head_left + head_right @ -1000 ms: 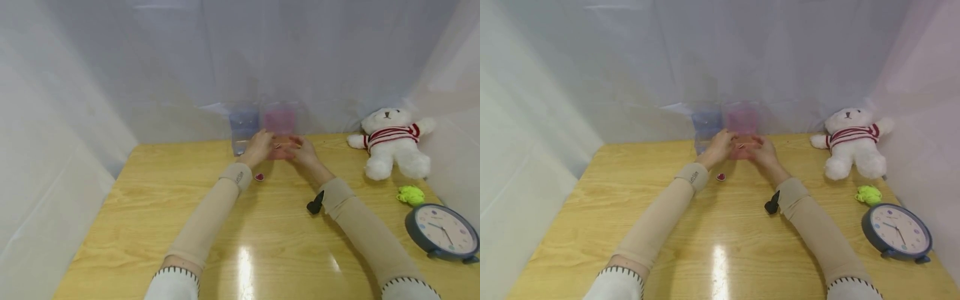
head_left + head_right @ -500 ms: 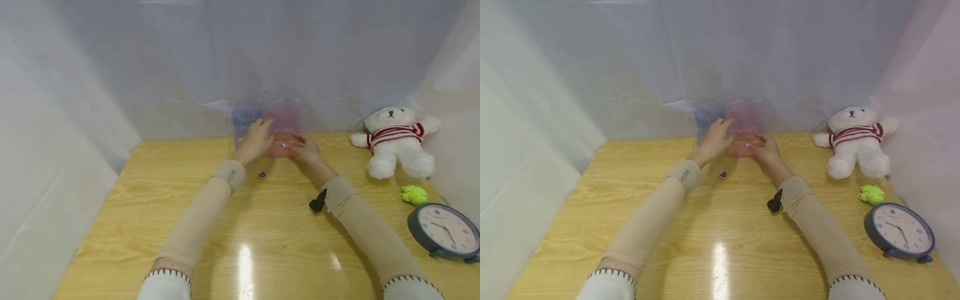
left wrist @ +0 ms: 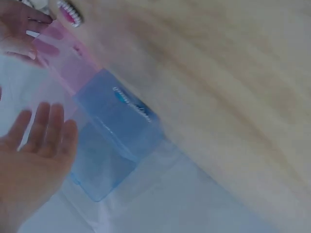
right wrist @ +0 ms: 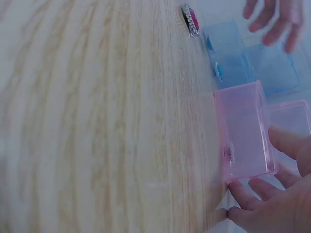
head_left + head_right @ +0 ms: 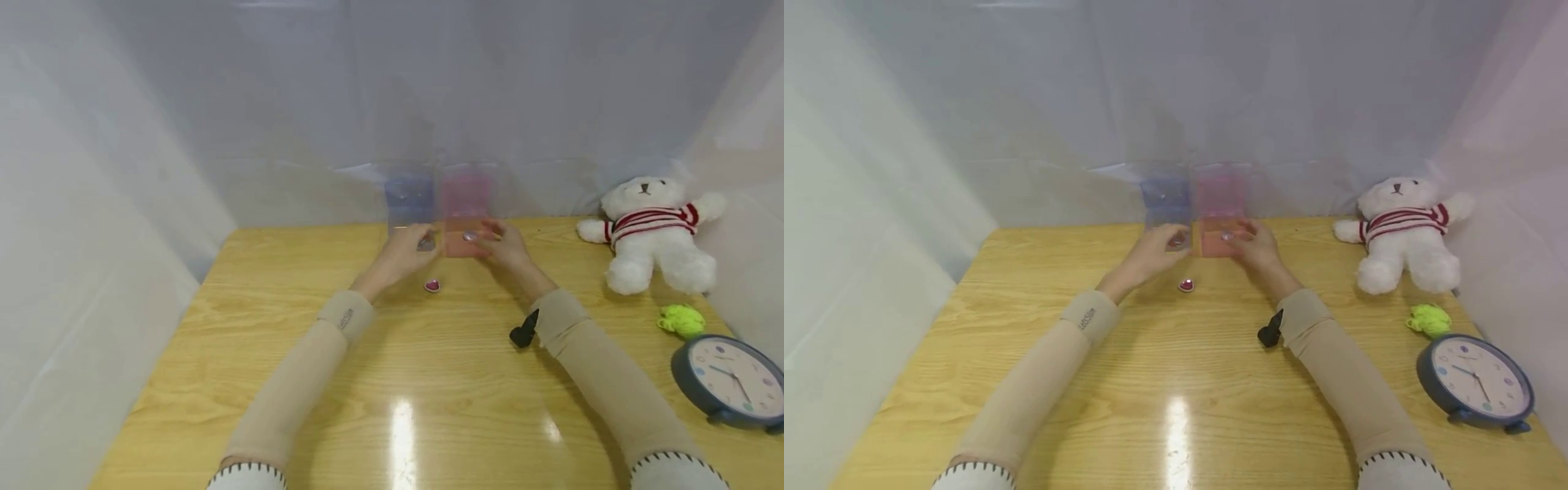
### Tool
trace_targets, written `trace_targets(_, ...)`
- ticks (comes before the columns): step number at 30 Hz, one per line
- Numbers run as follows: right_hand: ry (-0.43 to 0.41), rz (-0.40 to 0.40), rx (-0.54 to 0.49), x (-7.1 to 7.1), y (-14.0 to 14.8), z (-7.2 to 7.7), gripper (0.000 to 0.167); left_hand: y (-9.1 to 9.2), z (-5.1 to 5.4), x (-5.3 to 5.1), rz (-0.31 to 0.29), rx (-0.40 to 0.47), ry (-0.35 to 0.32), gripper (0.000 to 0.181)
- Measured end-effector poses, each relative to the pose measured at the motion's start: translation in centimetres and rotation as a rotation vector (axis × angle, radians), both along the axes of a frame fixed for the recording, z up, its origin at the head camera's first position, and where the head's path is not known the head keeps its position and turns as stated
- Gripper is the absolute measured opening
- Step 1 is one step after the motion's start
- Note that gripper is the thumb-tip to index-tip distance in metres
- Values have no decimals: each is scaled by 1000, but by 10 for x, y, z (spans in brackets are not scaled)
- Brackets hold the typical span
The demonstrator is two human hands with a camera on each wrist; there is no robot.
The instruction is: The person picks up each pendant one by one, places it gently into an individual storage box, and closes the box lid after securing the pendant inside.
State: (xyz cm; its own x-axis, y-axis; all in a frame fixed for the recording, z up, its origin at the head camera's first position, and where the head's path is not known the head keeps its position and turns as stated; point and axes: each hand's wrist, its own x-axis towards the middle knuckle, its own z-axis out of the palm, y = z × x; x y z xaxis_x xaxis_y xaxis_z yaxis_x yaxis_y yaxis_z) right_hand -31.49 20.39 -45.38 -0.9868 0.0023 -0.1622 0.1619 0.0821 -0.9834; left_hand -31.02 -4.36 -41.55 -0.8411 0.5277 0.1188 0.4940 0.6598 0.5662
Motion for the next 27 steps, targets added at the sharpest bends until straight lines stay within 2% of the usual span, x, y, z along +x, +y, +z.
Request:
trace_targets(1,-7,3,-29,0,0,0,73,-3,-3,2,-9,-15,-19,54)
trace_targets(5,55,29,144,-1,5,0,75,-12,-12,9,-38,-104,-94,51)
trace_targets(7,66,39,170,-2,6,0,76,-14,-14,12,-51,-161,-109,56)
trace_targets(13,64,52,169,-2,6,1,76,-14,-16,16,-102,-327,-54,63)
trace_targets(22,87,44,255,-4,7,0,72,-3,-18,20,-126,-459,-12,56)
trace_targets(27,92,47,244,-4,7,0,73,1,-21,22,-127,-532,42,48)
